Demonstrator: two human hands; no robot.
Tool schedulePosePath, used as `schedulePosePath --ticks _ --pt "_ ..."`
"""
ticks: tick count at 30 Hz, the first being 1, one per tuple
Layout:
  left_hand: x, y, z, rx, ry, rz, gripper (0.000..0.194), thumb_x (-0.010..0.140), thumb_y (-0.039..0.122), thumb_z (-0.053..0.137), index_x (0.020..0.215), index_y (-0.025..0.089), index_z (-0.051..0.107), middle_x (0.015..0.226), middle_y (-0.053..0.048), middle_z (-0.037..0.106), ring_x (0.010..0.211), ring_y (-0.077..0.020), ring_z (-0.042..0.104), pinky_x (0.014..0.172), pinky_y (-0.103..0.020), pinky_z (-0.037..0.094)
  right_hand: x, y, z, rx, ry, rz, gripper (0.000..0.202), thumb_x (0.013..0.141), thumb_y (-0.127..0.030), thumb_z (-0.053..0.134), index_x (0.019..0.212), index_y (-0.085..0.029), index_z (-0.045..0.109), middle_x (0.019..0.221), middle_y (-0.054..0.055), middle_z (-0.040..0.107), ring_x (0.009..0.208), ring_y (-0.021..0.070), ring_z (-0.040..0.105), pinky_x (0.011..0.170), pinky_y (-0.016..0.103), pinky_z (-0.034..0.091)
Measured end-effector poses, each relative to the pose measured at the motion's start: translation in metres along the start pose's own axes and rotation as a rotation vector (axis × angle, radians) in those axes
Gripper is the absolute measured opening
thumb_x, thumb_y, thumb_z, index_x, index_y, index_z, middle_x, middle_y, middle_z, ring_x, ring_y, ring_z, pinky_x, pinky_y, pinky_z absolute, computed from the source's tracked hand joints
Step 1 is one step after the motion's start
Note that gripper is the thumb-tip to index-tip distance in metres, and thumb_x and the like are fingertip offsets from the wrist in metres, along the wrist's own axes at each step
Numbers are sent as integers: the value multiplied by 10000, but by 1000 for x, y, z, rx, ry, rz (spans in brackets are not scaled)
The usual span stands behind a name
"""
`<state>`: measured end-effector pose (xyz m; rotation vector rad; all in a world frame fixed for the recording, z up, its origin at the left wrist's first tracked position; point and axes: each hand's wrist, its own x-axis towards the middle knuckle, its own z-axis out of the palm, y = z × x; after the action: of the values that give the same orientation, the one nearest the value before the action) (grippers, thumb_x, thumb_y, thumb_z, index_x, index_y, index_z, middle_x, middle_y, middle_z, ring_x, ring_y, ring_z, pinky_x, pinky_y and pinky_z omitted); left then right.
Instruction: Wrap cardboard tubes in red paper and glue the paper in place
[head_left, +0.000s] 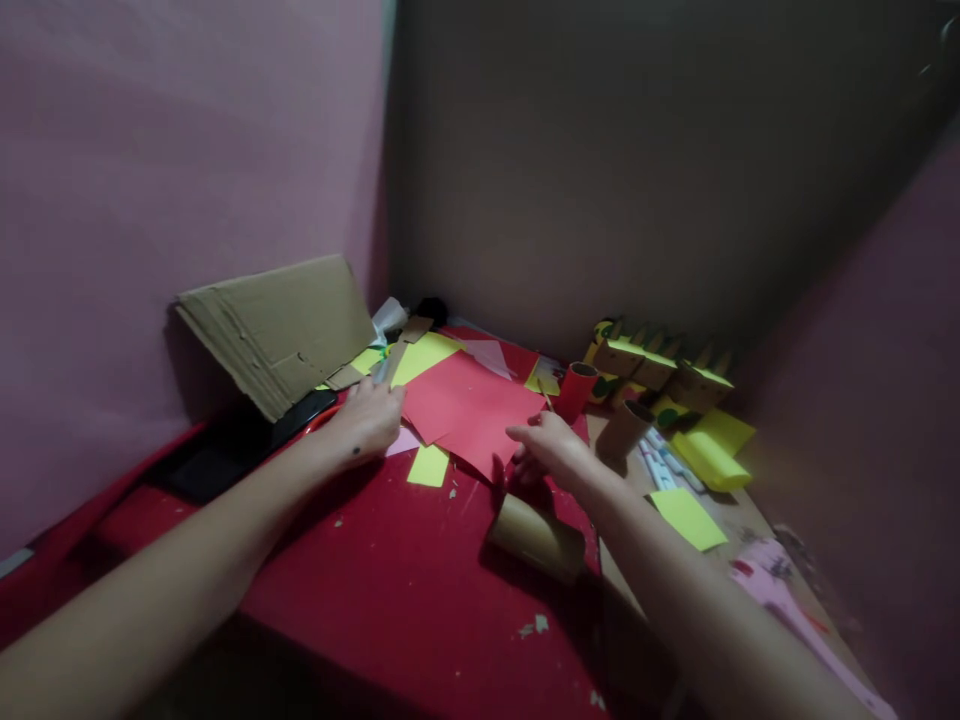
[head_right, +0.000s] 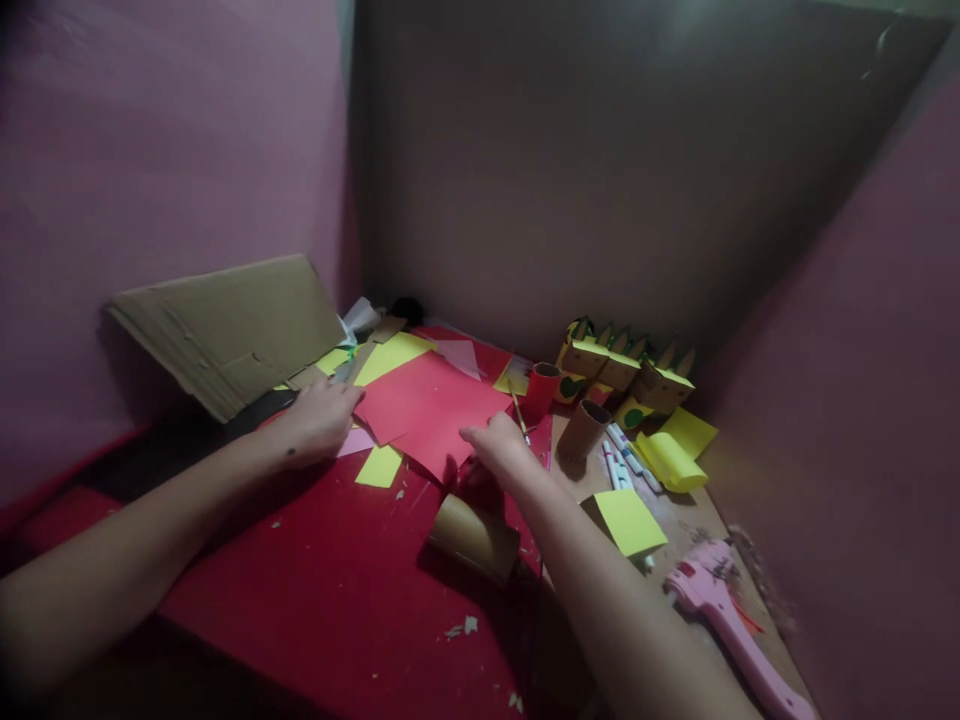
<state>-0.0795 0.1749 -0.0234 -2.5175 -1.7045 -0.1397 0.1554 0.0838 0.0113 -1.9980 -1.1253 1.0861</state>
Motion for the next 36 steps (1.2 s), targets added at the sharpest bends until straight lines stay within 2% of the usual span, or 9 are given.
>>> schedulePosePath --ticks 5,8,11,15,18,22,26,32,36 --pt "8 -2 9 -18 26 -52 253 947 320 631 1140 159 655 1220 -98 650 1150 -281 601 978 -513 487 5 1 2 257 -31 92 322 972 -364 624 1214 -152 617 1180 90 658 963 205 678 813 394 591" --pt "9 -2 15 -55 64 -63 300 950 308 626 1216 170 629 1261 -100 637 1192 -295 583 1002 -536 470 12 3 5 353 -19 91 362 967 -361 629 1267 -162 596 1259 107 631 1051 239 661 875 443 576" --pt "10 -3 19 -102 105 -73 280 951 301 619 1197 169 638 1228 -95 651 1179 -292 588 1004 -536 458 19 3 10 403 -16 26 313 972 -356 623 1218 -163 613 1187 84 656 973 209 675 821 409 589" --pt "12 -6 23 -184 188 -86 264 934 276 619 1173 168 650 1195 -95 663 1164 -294 585 1014 -530 426 22 -3 9 430 52 -219 77 868 -174 672 810 -127 694 724 8 667 646 142 622 606 260 501" --pt "12 -8 23 -285 271 -99 310 906 193 579 1207 155 645 1189 -123 675 1171 -314 579 1021 -537 404 20 -11 -2 436 132 -424 160 732 -101 679 589 -170 670 540 -39 581 596 135 555 594 241 430" --pt "10 -5 17 -499 370 -105 350 809 136 512 1105 142 698 1165 -176 700 1168 -372 582 1033 -555 380 16 -19 -17 498 251 -620 104 706 -152 645 697 -200 736 591 -44 625 674 157 564 667 262 442" --pt "5 0 9 -822 419 -108 274 768 228 539 973 202 718 1073 -118 734 1131 -346 611 1007 -478 433 8 -20 -23 622 249 -718 229 735 -263 605 899 -191 746 790 13 748 782 211 670 739 340 526" --pt "-1 2 -3 -1457 205 -79 310 800 460 638 921 178 685 847 -112 727 692 -250 661 605 -381 538 -14 -2 -30 1057 -48 -619 308 610 -219 803 903 -193 712 858 55 790 893 273 741 857 430 583" --pt "-6 16 -13 -1829 -5 144 406 754 511 750 930 150 687 864 -127 732 731 -268 674 664 -434 577 -22 15 -30 1102 -140 -472 307 582 -199 861 838 -180 692 841 68 792 780 252 750 770 389 612"
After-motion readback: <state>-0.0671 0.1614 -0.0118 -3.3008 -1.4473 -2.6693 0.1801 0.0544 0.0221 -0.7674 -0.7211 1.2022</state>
